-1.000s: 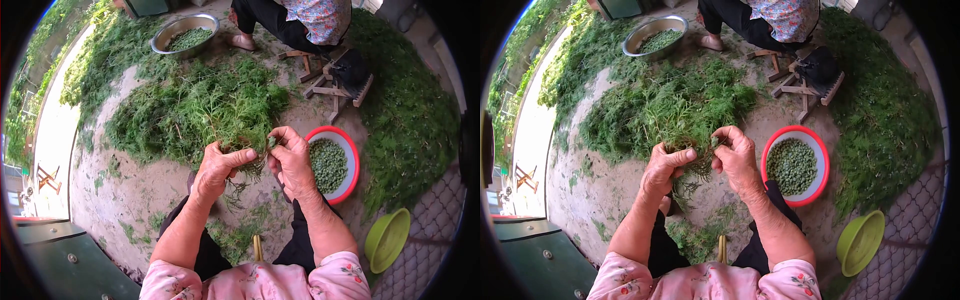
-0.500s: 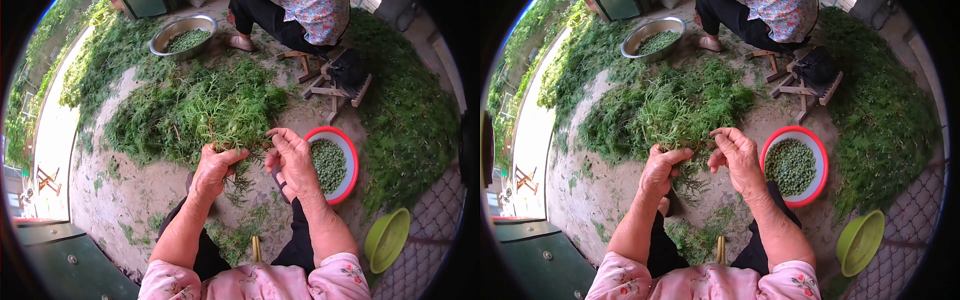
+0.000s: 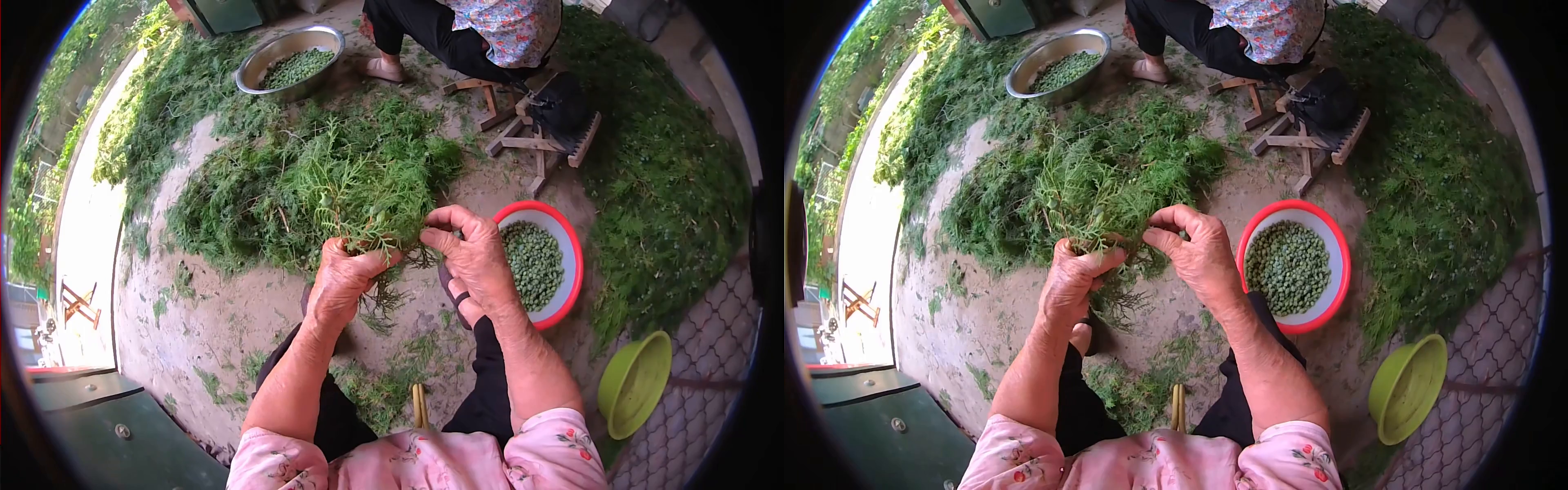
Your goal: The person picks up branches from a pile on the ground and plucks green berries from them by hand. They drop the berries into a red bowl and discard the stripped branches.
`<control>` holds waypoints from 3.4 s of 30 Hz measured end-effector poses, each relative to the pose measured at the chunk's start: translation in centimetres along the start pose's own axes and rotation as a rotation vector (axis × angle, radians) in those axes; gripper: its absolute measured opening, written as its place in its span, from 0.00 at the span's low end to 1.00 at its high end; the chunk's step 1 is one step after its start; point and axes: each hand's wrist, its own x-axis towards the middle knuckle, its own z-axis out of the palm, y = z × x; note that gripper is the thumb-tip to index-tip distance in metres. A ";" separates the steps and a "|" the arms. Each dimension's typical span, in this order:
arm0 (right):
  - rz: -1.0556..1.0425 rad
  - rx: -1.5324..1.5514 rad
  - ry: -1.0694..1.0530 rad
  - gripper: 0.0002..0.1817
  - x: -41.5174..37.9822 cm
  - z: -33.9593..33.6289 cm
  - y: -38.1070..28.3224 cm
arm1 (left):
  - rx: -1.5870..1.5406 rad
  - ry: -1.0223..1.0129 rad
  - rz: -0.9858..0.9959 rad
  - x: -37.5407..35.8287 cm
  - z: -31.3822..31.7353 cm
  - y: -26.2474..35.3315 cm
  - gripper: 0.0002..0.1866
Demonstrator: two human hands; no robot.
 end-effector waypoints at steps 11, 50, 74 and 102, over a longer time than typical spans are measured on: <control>0.029 -0.106 0.208 0.05 -1.3 1.1 -0.9 | -0.110 -0.070 0.003 0.0 0.5 0.0 0.14; 0.356 0.548 -0.100 0.06 0.1 -2.3 -2.6 | -0.203 -0.109 -0.026 -0.3 -0.1 -0.3 0.19; 0.300 0.277 0.149 0.08 -0.3 -2.5 -1.3 | -0.214 -0.044 -0.075 -0.5 1.5 0.2 0.15; 0.030 -0.183 0.340 0.13 -1.9 -12.0 0.4 | -0.281 -0.005 -0.003 1.6 1.4 -2.5 0.13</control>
